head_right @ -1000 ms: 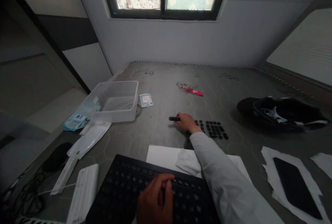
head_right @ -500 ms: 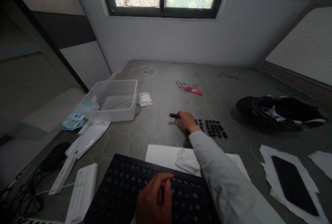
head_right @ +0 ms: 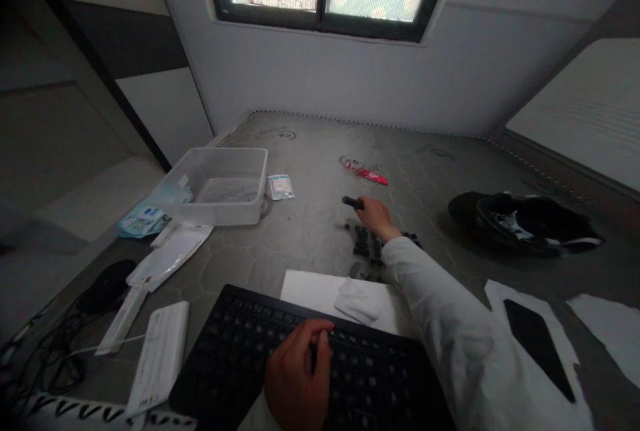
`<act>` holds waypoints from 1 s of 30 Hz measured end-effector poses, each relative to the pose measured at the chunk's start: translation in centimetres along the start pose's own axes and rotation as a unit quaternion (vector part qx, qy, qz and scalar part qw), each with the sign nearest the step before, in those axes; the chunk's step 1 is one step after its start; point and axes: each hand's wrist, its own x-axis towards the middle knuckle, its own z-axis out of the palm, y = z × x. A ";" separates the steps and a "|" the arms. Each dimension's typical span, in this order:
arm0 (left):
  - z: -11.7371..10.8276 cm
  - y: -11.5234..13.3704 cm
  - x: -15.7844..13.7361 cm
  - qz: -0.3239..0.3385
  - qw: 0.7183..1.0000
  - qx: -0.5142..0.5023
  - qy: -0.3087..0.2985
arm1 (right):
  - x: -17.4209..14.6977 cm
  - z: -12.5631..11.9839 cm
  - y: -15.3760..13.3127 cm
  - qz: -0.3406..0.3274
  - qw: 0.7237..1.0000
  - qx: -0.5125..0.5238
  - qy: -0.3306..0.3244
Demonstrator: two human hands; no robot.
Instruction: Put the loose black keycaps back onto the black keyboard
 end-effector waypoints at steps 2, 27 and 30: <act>0.0 0.2 0.1 -0.011 1.000 -0.001 0.008 | 0.6 -1.5 0.7 0.020 1.000 0.012 -0.013; -1.7 0.1 1.0 0.006 0.995 0.006 -0.097 | -16.0 -12.1 2.2 0.052 0.808 0.134 -0.572; -1.7 0.2 1.1 0.016 0.996 0.014 -0.090 | -15.9 -11.8 1.8 0.032 0.838 0.194 -0.509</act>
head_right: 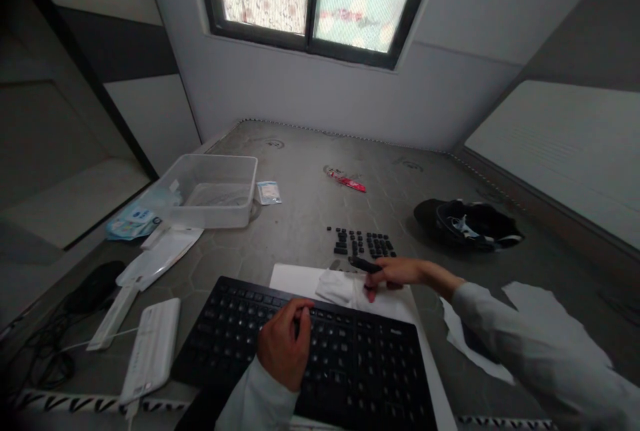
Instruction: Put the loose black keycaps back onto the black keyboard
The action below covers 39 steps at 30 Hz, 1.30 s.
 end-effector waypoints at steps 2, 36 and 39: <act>0.0 0.0 0.1 0.010 1.000 0.004 0.009 | 0.4 -0.2 -0.6 -0.032 0.998 0.031 0.036; -0.2 0.3 -0.1 0.004 1.000 -0.013 0.012 | 1.3 2.4 -4.3 -0.146 0.966 0.156 0.145; -0.3 0.5 -0.1 0.003 0.999 -0.016 0.039 | 0.6 4.3 -5.6 -0.152 0.971 0.154 0.100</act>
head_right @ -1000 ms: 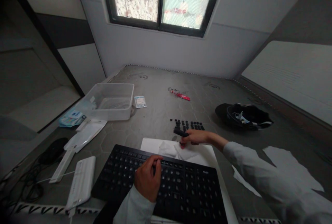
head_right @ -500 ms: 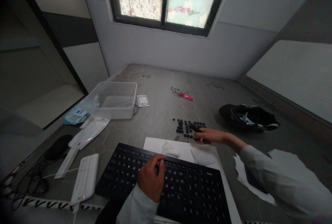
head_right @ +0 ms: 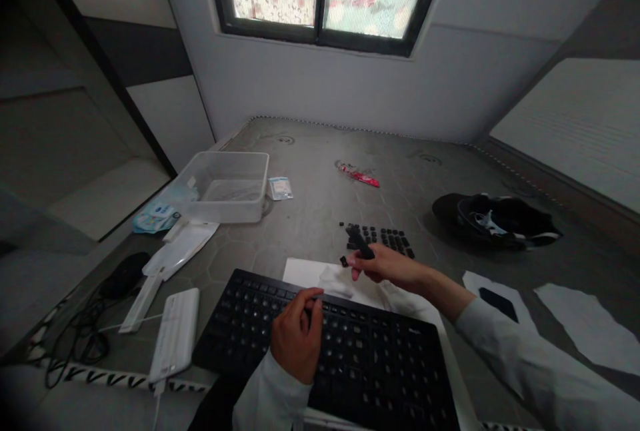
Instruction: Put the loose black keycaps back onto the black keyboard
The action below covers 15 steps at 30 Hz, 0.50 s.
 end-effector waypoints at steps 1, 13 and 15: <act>-0.1 0.1 0.0 -0.001 1.000 -0.003 0.006 | -0.3 0.7 -0.3 0.002 1.000 0.001 -0.018; -0.8 0.2 0.3 0.033 0.997 -0.075 -0.003 | -1.7 3.4 -1.5 -0.049 0.987 -0.107 -0.110; -0.8 0.2 0.3 0.023 0.997 -0.076 -0.002 | -1.7 3.4 -1.5 -0.046 0.988 -0.108 -0.104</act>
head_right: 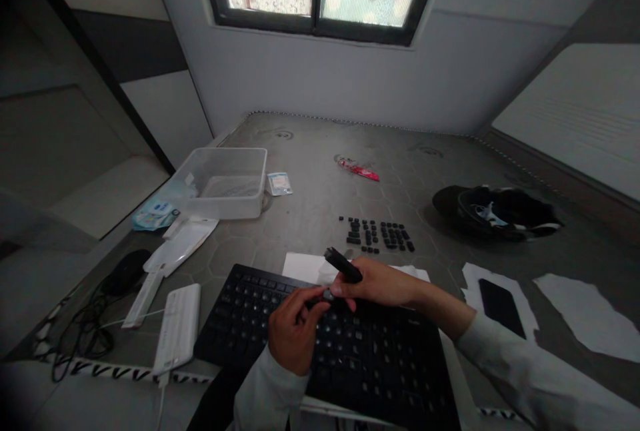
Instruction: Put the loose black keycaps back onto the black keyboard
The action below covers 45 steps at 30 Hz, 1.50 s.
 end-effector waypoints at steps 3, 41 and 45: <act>0.1 -0.1 -0.1 -0.006 1.000 -0.009 -0.002 | -0.1 0.2 -0.1 0.006 1.000 -0.010 0.000; 1.0 -0.8 -0.3 -0.012 1.000 0.008 0.004 | -1.6 2.0 0.5 -0.106 0.921 -0.346 0.148; 0.7 -0.3 0.0 -0.014 1.000 0.020 0.011 | -0.8 0.5 0.7 -0.118 0.920 -0.342 0.152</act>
